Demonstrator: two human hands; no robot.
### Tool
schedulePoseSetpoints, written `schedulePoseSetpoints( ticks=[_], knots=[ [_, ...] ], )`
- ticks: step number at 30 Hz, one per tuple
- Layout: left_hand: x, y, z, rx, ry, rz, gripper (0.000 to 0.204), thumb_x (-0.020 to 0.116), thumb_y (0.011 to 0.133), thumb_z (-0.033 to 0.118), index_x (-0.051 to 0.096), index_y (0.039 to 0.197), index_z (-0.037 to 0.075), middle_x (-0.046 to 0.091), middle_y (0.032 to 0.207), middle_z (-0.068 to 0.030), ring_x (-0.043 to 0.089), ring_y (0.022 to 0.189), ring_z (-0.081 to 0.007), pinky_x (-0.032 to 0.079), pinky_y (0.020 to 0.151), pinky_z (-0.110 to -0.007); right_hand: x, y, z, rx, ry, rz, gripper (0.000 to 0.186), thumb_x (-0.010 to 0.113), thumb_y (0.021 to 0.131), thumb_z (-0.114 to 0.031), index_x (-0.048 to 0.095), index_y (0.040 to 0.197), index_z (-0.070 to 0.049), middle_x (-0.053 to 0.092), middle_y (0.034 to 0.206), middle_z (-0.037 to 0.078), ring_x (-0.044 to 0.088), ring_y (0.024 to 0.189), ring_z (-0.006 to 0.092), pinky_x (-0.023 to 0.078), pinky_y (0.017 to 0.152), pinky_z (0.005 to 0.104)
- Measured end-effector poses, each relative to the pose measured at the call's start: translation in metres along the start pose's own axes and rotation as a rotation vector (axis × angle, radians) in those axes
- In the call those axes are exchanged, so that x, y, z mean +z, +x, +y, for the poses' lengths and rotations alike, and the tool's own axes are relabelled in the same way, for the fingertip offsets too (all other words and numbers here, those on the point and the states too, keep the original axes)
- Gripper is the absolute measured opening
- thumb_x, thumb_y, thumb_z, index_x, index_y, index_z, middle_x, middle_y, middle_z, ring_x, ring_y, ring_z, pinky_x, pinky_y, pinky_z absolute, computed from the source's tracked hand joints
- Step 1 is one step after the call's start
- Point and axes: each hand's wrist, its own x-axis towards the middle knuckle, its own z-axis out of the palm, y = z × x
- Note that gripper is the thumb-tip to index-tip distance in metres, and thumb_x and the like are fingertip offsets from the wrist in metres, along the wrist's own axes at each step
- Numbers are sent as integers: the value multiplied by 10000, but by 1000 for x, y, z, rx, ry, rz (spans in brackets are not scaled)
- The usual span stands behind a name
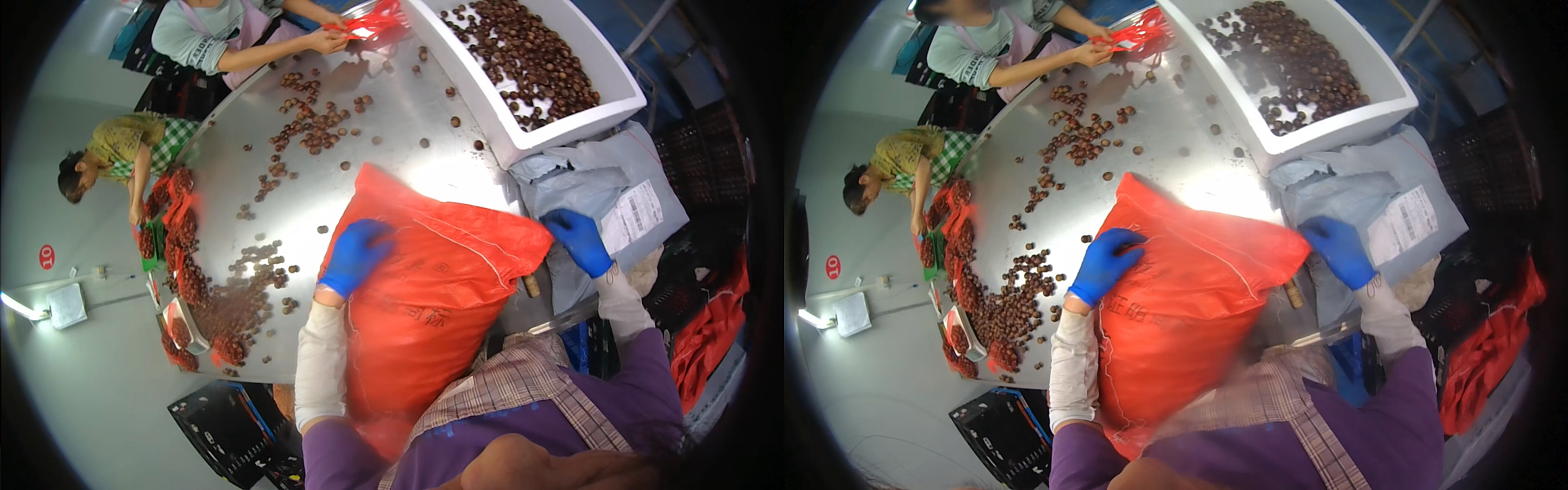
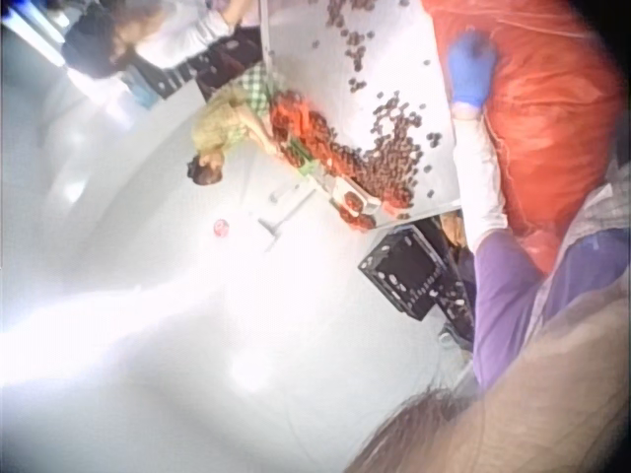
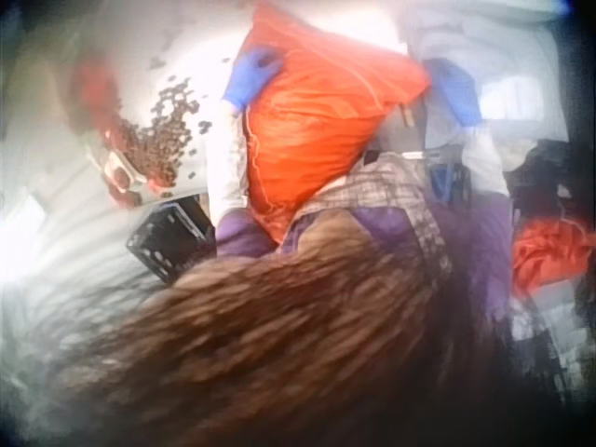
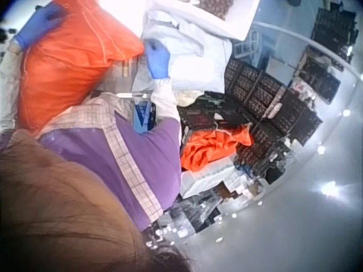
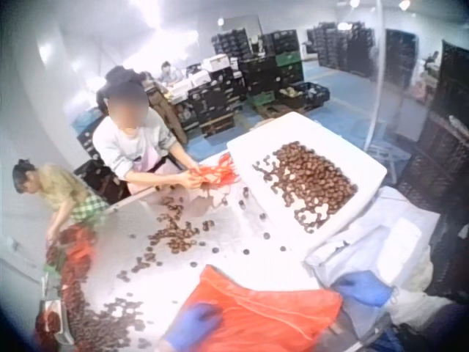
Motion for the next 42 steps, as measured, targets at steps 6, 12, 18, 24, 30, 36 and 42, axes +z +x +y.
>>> schedulePoseSetpoints(
  ticks=[6, 12, 18, 24, 30, 36, 42],
  knots=[
    [40, 48, -4, 109, 397, 77, 214, 722, 772, 246, 681, 890, 72, 671, 817, -116, 644, 774, -287, 513, 691, -395, 44, -22, 31, 34, -60, -63, 215, 584, 863, -141, 664, 1008, -4, 680, 904, 152, 661, 787, 243, 496, 718, 313],
    [44, 82, -11, 62, 653, -185, 156, 617, 827, 207, 676, 812, 63, 674, 810, -126, 648, 755, -300, 512, 671, -394, 31, -54, 75, 125, -99, -95, 230, 611, 845, -178, 664, 990, -9, 675, 878, 152, 665, 750, 288, 502, 706, 336],
    [50, 89, -22, 72, 696, -198, 141, 571, 849, 164, 654, 911, 68, 674, 834, -124, 650, 732, -294, 519, 655, -388, 87, -79, 64, 114, -258, 64, 347, 699, 772, -206, 588, 1070, -68, 640, 919, 148, 632, 864, 327, 498, 737, 404],
    [24, 67, -26, -120, -124, 48, 109, 589, 889, 122, 630, 884, 21, 632, 761, -66, 577, 686, -155, 486, 669, -301, 89, -67, 81, -64, -354, 253, 574, 710, 746, -174, 476, 1258, -63, 591, 1066, 198, 595, 947, 382, 490, 775, 441],
    [28, 71, -9, 85, 325, -111, 201, 637, 830, 237, 682, 786, 45, 676, 775, -143, 652, 702, -267, 511, 665, -346, 81, -51, 84, 36, -188, 137, 596, 630, 780, -126, 421, 1330, -37, 616, 1010, 193, 637, 827, 334, 510, 716, 394],
    [37, 111, 34, -38, 789, -462, 199, 548, 877, 90, 642, 1053, 87, 662, 827, -102, 639, 729, -221, 515, 667, -333, 30, -71, 77, 369, 518, -58, 534, 532, 779, -59, 457, 1306, -26, 579, 914, 53, 571, 737, 130, 480, 647, 274],
    [31, 109, 15, 163, 766, -595, 223, 563, 886, 111, 605, 1101, 65, 660, 878, -63, 633, 731, -195, 513, 665, -312, -7, -84, 57, 359, 498, -93, 324, 593, 806, -75, 564, 1126, -34, 561, 863, 7, 537, 737, 97, 457, 656, 254]
  ],
)
